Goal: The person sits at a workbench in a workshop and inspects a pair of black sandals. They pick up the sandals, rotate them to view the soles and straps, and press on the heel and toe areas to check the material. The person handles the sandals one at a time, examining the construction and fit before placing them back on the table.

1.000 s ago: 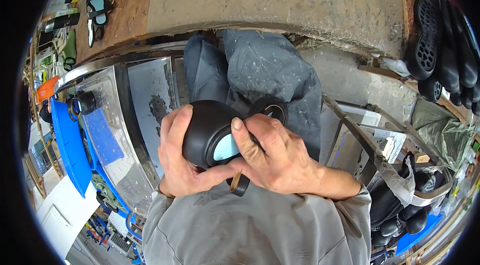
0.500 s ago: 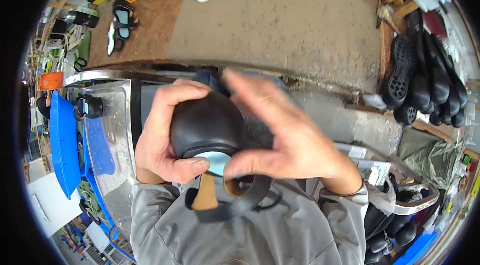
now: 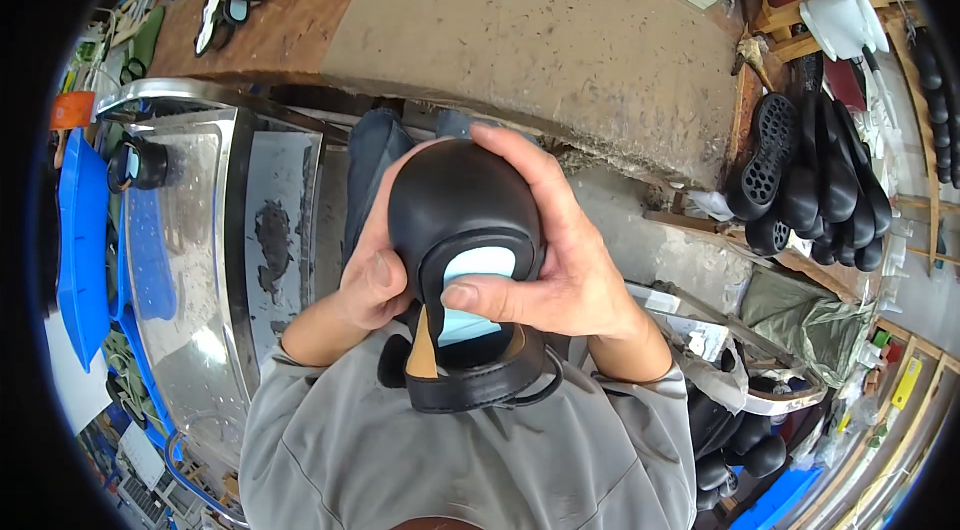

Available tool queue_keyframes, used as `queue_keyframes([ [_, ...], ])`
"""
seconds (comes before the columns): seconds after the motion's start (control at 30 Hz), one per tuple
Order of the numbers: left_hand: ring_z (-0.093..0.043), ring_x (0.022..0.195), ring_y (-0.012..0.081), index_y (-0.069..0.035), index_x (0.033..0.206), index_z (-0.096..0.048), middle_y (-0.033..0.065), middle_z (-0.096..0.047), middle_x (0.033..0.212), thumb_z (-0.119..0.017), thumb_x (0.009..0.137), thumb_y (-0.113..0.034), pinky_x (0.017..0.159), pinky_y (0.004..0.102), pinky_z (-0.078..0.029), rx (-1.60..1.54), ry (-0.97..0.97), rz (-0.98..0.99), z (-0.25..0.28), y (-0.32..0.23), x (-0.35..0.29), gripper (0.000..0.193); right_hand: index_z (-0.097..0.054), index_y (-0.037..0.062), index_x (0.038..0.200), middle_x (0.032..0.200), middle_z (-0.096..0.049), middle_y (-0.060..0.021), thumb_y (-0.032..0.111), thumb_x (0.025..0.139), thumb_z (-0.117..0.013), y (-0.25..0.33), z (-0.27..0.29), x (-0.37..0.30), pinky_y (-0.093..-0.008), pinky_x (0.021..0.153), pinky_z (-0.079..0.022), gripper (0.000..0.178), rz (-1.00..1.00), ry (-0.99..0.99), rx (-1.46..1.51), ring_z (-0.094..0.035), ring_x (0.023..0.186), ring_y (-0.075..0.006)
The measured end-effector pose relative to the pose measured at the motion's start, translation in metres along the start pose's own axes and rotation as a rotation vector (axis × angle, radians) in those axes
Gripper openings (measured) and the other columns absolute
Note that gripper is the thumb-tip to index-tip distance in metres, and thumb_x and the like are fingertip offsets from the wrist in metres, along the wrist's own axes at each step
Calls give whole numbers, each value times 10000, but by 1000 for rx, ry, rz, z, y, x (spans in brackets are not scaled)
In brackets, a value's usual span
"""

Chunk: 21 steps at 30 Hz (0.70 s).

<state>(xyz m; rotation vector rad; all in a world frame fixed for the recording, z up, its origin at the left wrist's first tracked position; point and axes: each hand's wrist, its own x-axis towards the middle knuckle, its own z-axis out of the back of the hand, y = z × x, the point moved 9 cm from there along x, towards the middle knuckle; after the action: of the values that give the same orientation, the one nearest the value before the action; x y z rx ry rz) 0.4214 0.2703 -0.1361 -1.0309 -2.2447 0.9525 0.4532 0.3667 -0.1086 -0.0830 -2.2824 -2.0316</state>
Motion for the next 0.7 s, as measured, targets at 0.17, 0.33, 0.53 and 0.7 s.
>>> queue_keyframes([
  [0.17, -356, 1277, 227, 29, 1405, -184, 151, -324, 1386, -639, 857, -298, 1063, 359, -270, -16, -39, 7, -1, -4, -8, 784, -268, 18, 1407, 1290, -456, -136, 144, 699, -817, 3, -9, -4, -333, 989, -372, 905, 48, 11, -69, -475, 1178, -222],
  [0.33, -354, 1280, 234, 37, 1404, -164, 155, -317, 1389, -664, 845, -309, 1058, 362, -283, 83, -33, -47, 1, -7, -12, 826, -283, 11, 1396, 1275, -458, -141, 166, 711, -811, 8, -13, -3, -348, 981, -379, 878, 110, 32, -168, -478, 1169, -232],
  [0.53, -340, 1298, 232, 26, 1418, -126, 150, -310, 1399, -688, 814, -419, 1064, 361, -278, 191, -36, -75, 14, 1, -25, 938, -298, 24, 1391, 1265, -459, -148, 204, 707, -816, -7, -17, -2, -363, 977, -384, 877, 87, 36, -111, -480, 1169, -252],
  [0.7, -410, 1221, 201, 8, 1407, -221, 132, -391, 1335, -664, 830, -440, 1024, 327, -318, 100, -158, 114, 15, -25, -14, 855, -328, 44, 1374, 1249, -471, -183, 221, 697, -819, -1, -29, 6, -373, 926, -430, 855, 128, 91, -152, -528, 1115, -298],
])
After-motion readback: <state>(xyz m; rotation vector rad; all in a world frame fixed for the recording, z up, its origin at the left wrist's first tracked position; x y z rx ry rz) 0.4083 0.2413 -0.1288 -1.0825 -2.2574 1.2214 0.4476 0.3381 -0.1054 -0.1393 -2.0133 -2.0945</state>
